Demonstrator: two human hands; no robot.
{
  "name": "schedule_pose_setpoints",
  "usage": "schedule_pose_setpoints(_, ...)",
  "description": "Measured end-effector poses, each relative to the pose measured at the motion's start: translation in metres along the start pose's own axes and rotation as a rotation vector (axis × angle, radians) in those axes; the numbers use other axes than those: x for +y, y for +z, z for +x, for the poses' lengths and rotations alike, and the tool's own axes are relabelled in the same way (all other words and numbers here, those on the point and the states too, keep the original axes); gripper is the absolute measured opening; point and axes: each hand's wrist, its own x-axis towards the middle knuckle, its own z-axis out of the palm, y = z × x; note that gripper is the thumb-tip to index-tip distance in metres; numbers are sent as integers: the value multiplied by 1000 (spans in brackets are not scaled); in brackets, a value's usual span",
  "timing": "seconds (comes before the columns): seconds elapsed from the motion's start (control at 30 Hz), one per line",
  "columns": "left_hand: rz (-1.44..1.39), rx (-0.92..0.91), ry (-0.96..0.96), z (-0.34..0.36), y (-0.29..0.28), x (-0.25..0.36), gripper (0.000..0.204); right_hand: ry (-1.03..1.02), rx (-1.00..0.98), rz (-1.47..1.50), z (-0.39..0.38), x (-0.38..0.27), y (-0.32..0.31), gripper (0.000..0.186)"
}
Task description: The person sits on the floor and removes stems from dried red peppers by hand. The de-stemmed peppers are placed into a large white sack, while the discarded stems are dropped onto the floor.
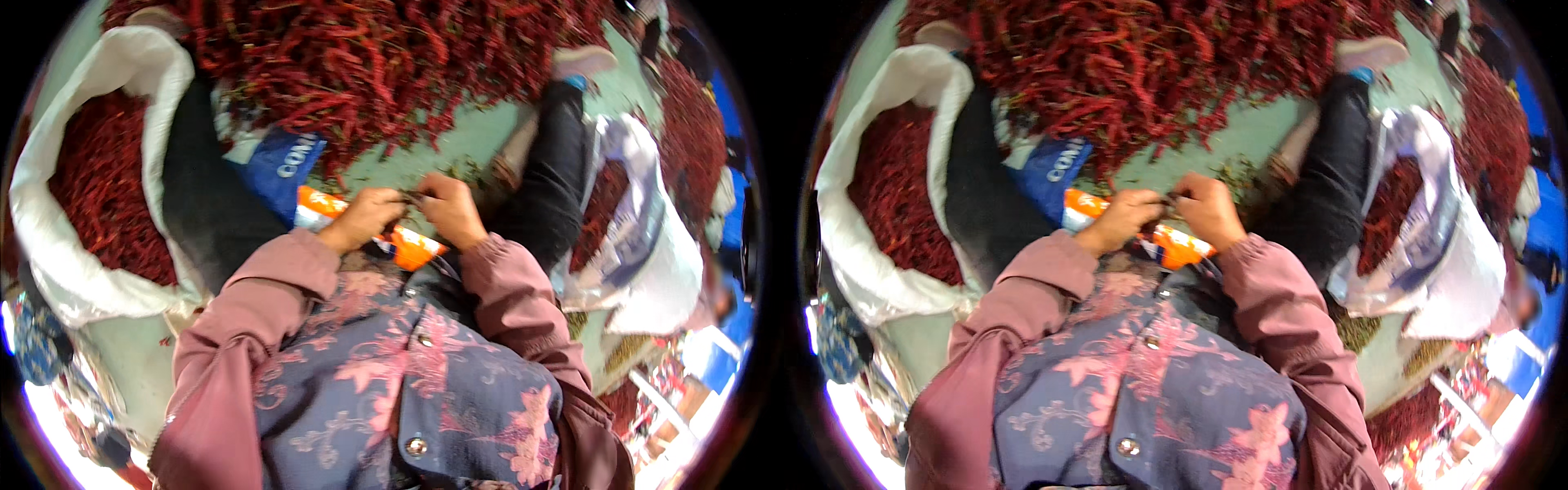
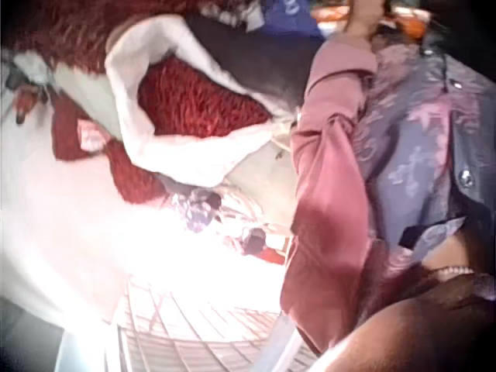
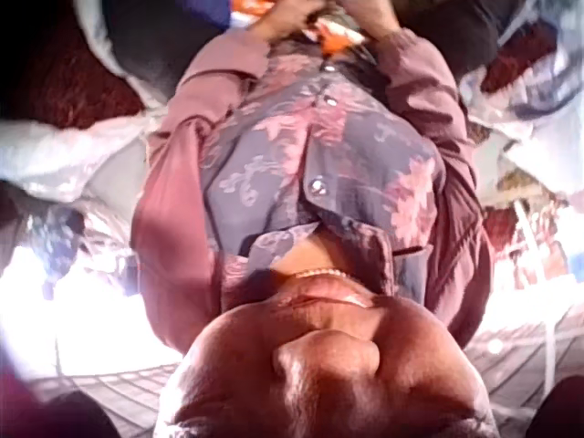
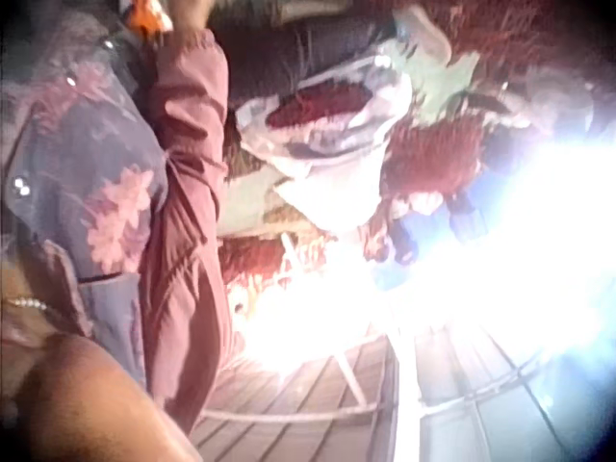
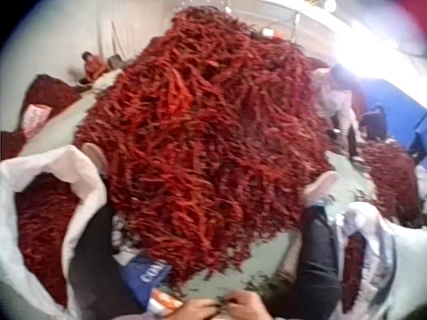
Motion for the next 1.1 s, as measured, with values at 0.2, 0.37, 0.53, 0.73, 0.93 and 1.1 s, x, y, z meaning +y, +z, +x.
schedule_pose_setpoints(0.2,-564,-198,-221,-3,1,4,15,-39,217,-738,16,29,-2,14)
schedule_pose_setpoints(0.37,-722,-58,-148,5,-20,-6,17,166,71,-811,38,54,-33,21)
schedule_pose_setpoints(0.53,-819,94,-141,16,-34,-16,12,426,159,-616,88,62,-25,31)
schedule_pose_setpoints(0.73,-622,150,-149,19,-36,-22,11,495,247,-556,97,68,-1,32)
schedule_pose_setpoints(0.93,-395,199,-101,30,-32,-27,18,508,121,320,47,56,2,14)
schedule_pose_setpoints(1.1,-216,251,-4,35,-23,-28,27,442,-73,406,9,19,41,12)
